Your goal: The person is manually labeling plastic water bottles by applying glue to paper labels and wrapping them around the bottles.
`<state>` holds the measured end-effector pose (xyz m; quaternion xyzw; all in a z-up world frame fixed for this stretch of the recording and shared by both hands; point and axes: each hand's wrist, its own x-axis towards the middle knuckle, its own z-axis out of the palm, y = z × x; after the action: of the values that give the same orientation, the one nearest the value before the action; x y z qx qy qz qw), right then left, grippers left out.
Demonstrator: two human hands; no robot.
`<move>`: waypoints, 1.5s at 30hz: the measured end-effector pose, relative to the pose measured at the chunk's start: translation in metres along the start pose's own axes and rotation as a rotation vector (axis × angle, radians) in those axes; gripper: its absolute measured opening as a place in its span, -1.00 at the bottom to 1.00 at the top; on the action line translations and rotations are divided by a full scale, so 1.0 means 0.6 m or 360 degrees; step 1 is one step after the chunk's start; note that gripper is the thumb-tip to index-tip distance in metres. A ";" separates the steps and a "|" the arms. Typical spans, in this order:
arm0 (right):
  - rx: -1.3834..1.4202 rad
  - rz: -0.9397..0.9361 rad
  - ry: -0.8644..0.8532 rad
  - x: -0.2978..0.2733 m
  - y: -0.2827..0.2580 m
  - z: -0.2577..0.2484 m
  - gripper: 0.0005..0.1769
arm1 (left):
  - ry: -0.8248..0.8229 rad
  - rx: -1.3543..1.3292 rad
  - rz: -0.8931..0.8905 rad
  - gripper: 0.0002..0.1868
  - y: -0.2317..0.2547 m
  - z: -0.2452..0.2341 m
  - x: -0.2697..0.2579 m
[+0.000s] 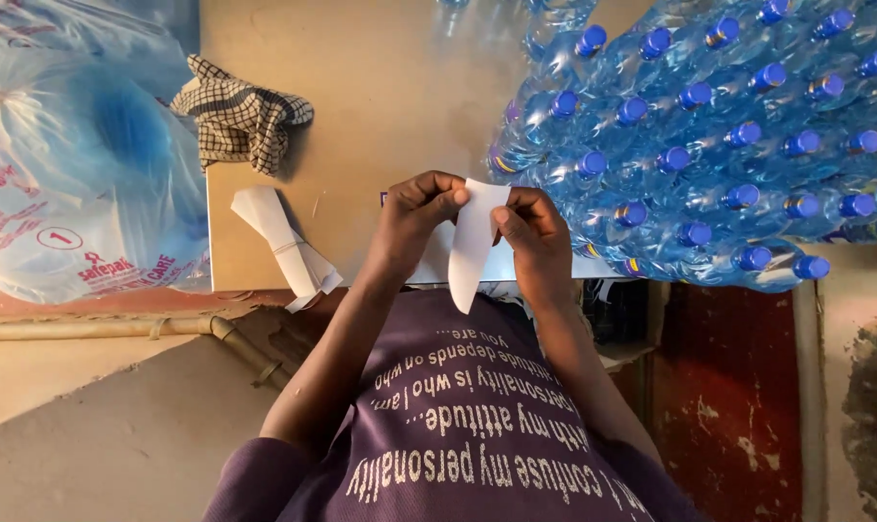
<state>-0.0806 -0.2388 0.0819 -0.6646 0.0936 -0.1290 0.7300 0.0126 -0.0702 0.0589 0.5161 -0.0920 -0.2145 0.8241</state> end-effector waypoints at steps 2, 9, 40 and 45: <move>0.0057 0.0010 0.0012 -0.008 -0.029 0.010 -0.77 | -0.0036 -0.0160 -0.0059 -0.79 0.005 0.007 -0.012; 0.0239 0.0095 -0.0118 -0.025 -0.054 0.000 -0.81 | -0.0065 -0.0238 -0.0082 -0.78 0.051 0.037 -0.039; -0.0063 -0.0314 0.0199 0.004 -0.070 0.043 -0.61 | 0.0327 0.0469 0.0718 -0.86 0.061 0.057 -0.042; -0.0117 -0.0324 0.0223 0.004 -0.073 0.041 -0.53 | 0.0275 0.0526 0.0621 -0.92 0.048 0.075 -0.050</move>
<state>-0.0736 -0.2200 0.1279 -0.6863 0.0809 -0.2451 0.6800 -0.0236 -0.0822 0.1070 0.6325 -0.1530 0.0112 0.7592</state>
